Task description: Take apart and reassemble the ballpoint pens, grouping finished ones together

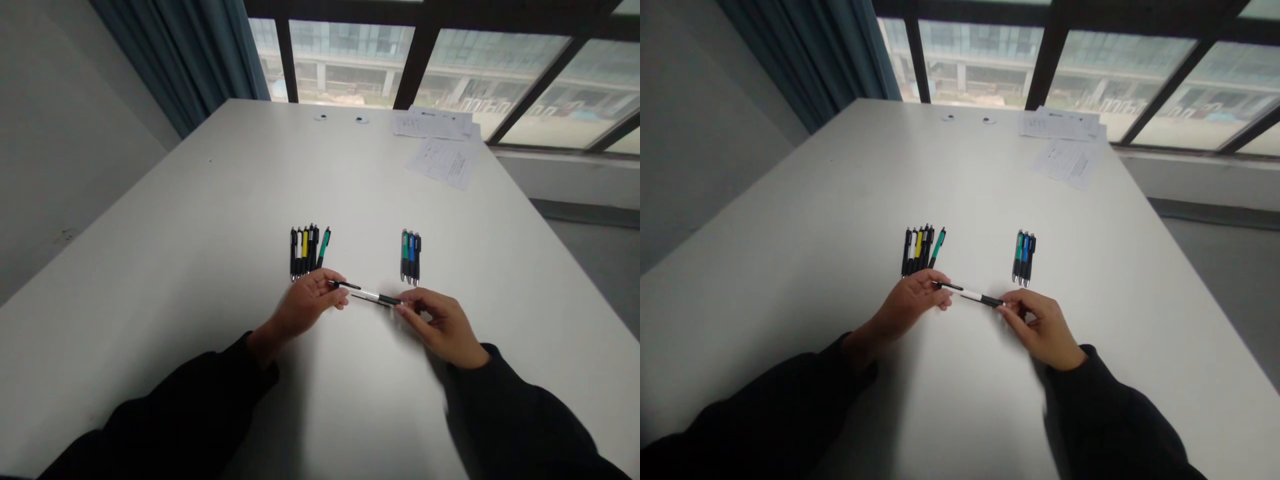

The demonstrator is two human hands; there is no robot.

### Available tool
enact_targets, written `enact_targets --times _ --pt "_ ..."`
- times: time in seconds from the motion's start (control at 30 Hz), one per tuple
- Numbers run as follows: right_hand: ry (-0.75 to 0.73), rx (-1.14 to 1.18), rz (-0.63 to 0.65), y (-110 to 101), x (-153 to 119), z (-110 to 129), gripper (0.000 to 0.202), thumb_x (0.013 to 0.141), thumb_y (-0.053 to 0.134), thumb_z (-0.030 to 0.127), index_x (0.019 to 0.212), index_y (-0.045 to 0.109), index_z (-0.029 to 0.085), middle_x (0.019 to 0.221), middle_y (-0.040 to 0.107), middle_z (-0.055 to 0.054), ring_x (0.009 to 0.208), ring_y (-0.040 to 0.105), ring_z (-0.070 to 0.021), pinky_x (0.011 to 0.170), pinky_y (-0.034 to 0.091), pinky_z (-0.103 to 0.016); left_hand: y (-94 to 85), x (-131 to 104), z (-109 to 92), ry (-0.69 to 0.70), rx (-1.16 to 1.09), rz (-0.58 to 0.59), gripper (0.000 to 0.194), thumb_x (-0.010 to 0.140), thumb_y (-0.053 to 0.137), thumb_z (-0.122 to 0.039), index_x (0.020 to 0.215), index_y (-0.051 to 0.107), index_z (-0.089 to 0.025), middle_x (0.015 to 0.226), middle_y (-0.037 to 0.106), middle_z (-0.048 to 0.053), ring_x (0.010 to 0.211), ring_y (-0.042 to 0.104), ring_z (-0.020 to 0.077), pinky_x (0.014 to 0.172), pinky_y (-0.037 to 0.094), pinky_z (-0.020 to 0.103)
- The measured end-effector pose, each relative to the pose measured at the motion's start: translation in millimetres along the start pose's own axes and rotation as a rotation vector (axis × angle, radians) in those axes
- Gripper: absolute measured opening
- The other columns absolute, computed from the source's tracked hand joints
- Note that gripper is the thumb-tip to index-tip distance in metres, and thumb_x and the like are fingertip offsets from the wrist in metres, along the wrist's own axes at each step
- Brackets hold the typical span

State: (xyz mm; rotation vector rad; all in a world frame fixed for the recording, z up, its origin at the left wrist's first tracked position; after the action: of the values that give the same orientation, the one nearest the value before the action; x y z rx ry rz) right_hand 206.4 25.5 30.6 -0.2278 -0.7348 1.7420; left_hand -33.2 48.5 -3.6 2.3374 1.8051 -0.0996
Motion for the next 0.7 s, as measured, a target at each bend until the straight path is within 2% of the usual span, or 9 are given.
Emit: enact_targets --times 0.07,0.13,0.2,0.27,0.43,0.7 --pt "0.006 -0.028 0.039 -2.6 -4.8 -6.3 0.015 0.095 0.067 0.032 0.097 0.07 0.018 0.072 0.065 -0.001 0.061 0.059 -0.0138 0.055 0.046 -0.025 -7.0 -1.5 -7.7 0.119 0.203 0.023 0.023 0.085 0.076 -0.033 0.1 0.073 -0.014 0.081 0.074 0.005 0.071 0.068 0.0142 0.067 0.055 0.026" --pt "-0.004 -0.06 0.121 -0.3 -7.5 -10.5 0.017 0.095 0.066 0.032 0.1 0.071 0.017 0.071 0.064 -0.001 0.06 0.058 -0.0134 0.056 0.046 -0.025 -8.8 -3.1 -15.0 0.303 0.441 0.027 0.016 0.087 0.074 -0.028 0.098 0.077 -0.016 0.089 0.074 0.006 0.072 0.066 0.0131 0.068 0.053 0.025" --pt "-0.004 -0.094 0.182 2.4 -7.5 -13.0 0.018 0.096 0.065 0.033 0.099 0.071 0.017 0.069 0.063 -0.001 0.059 0.057 -0.0132 0.058 0.046 -0.025 -6.9 -4.7 -17.7 0.466 0.62 0.024 0.014 0.087 0.075 -0.024 0.098 0.079 -0.018 0.092 0.073 0.007 0.073 0.064 0.0126 0.069 0.052 0.025" --pt "0.0 -0.116 0.219 4.4 -5.8 -13.3 0.019 0.096 0.064 0.034 0.094 0.07 0.017 0.068 0.061 -0.001 0.059 0.055 -0.0132 0.058 0.045 -0.026 -4.8 -4.8 -15.4 0.541 0.724 0.022 0.015 0.087 0.075 -0.022 0.101 0.08 -0.019 0.094 0.072 0.007 0.079 0.066 0.0144 0.074 0.052 0.027" --pt "0.012 -0.164 0.27 3.8 -1.7 -8.7 0.019 0.096 0.062 0.033 0.085 0.067 0.018 0.067 0.062 -0.001 0.059 0.055 -0.0137 0.057 0.043 -0.026 -2.4 -3.1 -8.8 0.53 0.848 0.046 0.017 0.088 0.075 -0.024 0.103 0.08 -0.022 0.095 0.071 0.007 0.086 0.067 0.0176 0.079 0.052 0.029" --pt "0.027 -0.226 0.319 -2.4 -1.0 -10.5 0.022 0.095 0.062 0.033 0.078 0.062 0.019 0.067 0.062 -0.001 0.06 0.056 -0.0147 0.058 0.041 -0.026 -1.4 -2.4 -7.8 0.489 0.861 0.069 0.015 0.09 0.071 -0.021 0.103 0.079 -0.022 0.095 0.071 0.006 0.087 0.066 0.0171 0.08 0.05 0.029"
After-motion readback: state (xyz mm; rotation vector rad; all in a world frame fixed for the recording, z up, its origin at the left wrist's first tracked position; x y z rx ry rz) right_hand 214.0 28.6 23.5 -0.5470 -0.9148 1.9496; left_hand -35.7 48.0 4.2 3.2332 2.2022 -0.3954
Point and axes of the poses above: each hand's wrist, its own x-axis towards the middle knuckle, its own y-axis out of the palm, z = x × y, the point moved 6 cm from there along x, towards the middle knuckle
